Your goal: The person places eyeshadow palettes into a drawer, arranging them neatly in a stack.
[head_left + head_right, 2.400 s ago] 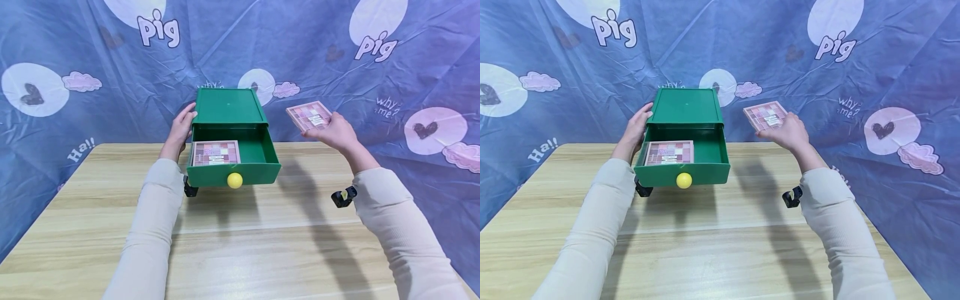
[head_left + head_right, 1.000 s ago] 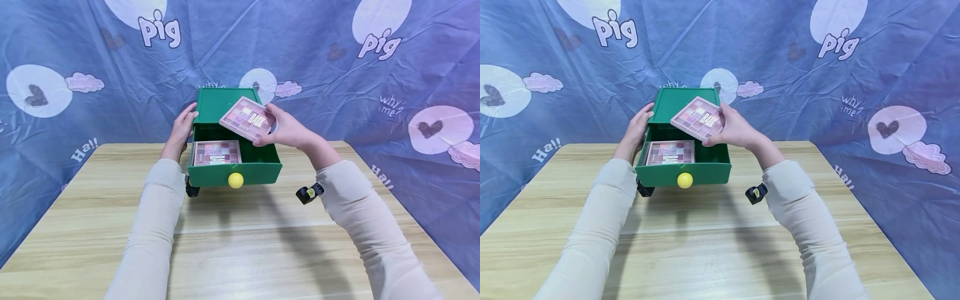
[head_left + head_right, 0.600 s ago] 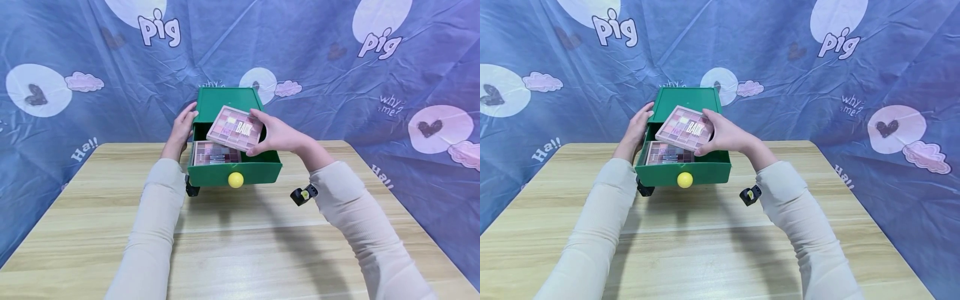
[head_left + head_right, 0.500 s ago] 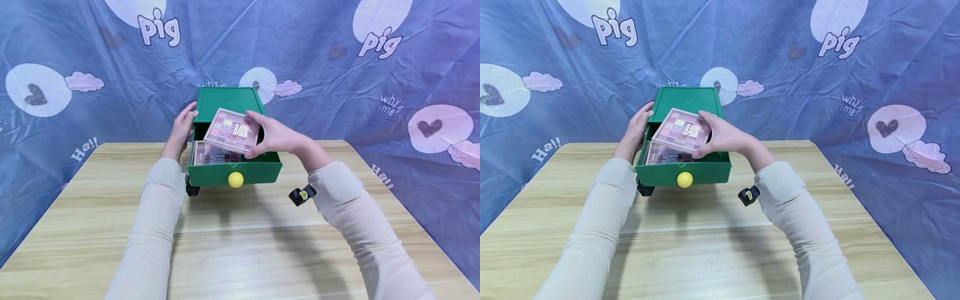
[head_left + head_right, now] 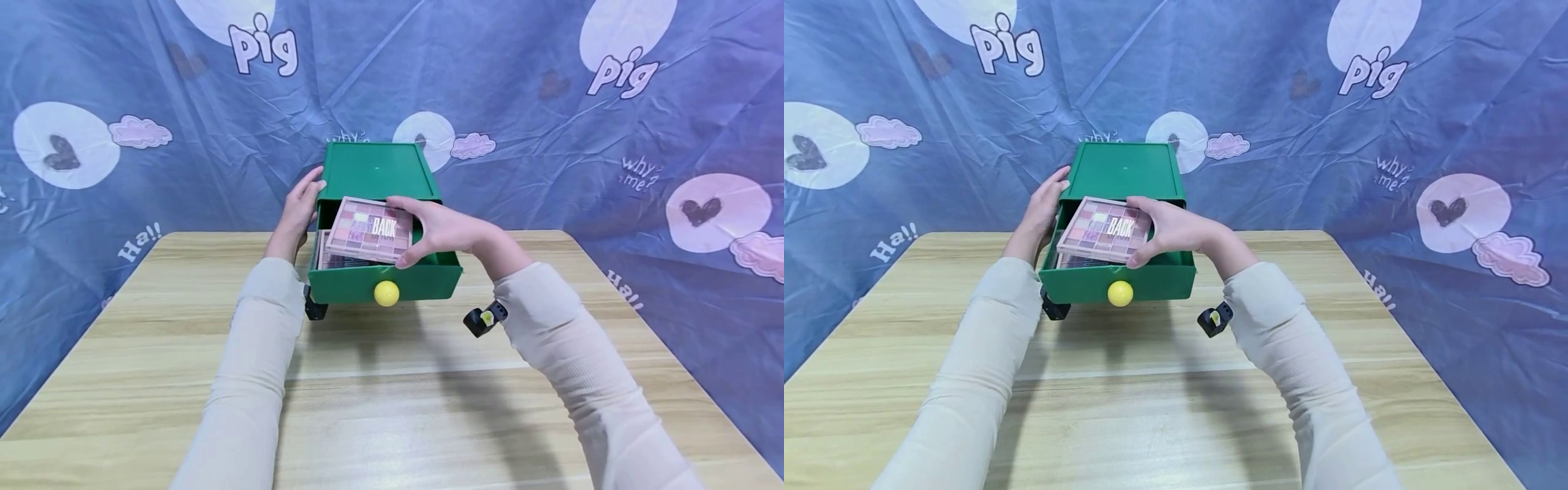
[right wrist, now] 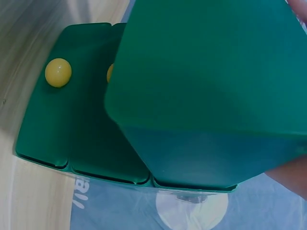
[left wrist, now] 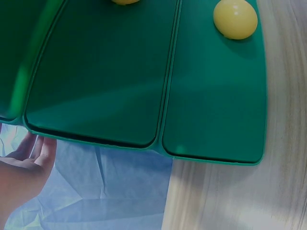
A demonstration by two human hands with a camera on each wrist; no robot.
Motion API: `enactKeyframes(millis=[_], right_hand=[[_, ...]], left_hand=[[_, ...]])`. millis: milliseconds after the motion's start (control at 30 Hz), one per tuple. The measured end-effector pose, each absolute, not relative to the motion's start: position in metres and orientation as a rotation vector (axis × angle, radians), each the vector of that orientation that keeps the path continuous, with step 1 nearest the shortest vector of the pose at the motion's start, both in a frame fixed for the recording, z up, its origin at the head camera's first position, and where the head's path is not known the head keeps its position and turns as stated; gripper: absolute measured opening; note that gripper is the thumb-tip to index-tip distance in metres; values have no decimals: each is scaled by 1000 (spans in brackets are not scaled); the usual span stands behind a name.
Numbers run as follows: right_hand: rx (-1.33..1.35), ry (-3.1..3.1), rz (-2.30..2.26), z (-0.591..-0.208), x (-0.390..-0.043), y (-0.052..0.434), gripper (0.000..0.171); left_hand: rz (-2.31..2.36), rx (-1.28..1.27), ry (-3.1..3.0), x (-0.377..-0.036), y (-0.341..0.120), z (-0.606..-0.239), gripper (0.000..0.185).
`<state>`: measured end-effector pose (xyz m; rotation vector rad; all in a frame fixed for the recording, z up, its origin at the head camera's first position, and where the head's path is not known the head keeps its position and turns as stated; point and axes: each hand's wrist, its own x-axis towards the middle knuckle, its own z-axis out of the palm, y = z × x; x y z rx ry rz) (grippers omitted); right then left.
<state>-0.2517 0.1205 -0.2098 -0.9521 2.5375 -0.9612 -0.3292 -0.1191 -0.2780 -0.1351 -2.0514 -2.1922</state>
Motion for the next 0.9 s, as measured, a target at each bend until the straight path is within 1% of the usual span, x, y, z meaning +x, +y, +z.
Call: enactKeyframes(millis=[900], right_hand=[[-906, 2448, -935, -221, -263, 111, 86]], left_hand=[[-2201, -124, -2015, -332, -118, -282, 44]])
